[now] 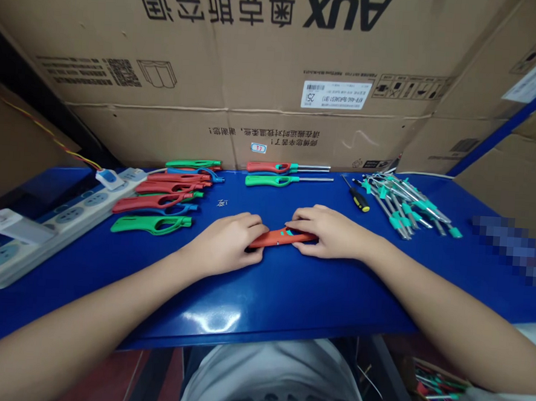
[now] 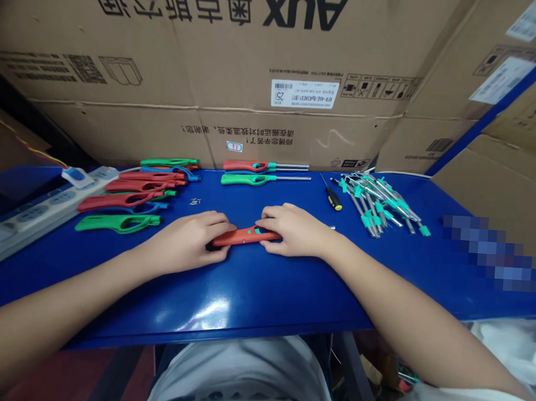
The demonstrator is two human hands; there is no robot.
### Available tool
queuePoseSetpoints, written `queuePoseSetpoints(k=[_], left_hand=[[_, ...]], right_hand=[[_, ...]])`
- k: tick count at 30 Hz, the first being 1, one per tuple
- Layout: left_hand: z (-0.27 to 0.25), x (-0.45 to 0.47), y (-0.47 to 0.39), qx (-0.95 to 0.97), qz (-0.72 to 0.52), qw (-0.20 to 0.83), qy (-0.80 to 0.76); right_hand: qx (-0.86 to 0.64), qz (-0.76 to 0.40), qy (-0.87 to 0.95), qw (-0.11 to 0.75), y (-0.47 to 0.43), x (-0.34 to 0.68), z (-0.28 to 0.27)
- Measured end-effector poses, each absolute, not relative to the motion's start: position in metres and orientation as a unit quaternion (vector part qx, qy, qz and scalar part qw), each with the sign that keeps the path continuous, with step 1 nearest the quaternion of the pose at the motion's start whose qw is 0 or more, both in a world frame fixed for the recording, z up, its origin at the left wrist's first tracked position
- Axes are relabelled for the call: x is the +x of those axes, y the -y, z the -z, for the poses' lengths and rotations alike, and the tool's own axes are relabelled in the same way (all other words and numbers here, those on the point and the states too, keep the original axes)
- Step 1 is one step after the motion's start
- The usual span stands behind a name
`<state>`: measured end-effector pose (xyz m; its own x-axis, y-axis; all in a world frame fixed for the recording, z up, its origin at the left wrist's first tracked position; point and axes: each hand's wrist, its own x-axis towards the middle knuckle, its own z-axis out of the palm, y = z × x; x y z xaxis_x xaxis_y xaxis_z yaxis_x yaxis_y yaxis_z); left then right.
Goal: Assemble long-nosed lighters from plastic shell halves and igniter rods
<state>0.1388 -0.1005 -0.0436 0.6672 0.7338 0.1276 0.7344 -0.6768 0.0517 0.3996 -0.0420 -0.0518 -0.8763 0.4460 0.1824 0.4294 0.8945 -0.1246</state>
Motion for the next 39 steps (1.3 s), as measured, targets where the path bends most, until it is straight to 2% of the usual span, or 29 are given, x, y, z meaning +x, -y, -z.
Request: queuePoseSetpoints(k=[5,14,18,23,28,39], left_hand=[[0.052,0.135,0.094,-0.912,0.116,0.011,0.393],[0.050,0.129,0.089,-0.918,0.158,0.009,0.363],[0.049,0.131,0.091,-0.911,0.147,0.019,0.385],[0.054,0.137,0.097,-0.905,0.163,-0.025,0.392],[0.053,0.138,0.101,-0.899,0.183,-0.023,0.396],[0.052,0.137,0.099,-0.893,0.222,0.013,0.392]], right_hand=[[-0.192,0.044,0.977,0.088,0.039,0.402,0.049],[-0.164,0.092,0.973,0.130,0.045,0.403,0.049],[-0.177,0.058,0.968,0.170,0.038,0.406,0.053],[-0.177,-0.023,0.957,0.227,0.033,0.403,0.061],[-0.184,-0.091,0.951,0.231,0.033,0.403,0.059],[-0.253,-0.135,0.940,0.185,0.038,0.409,0.051]])
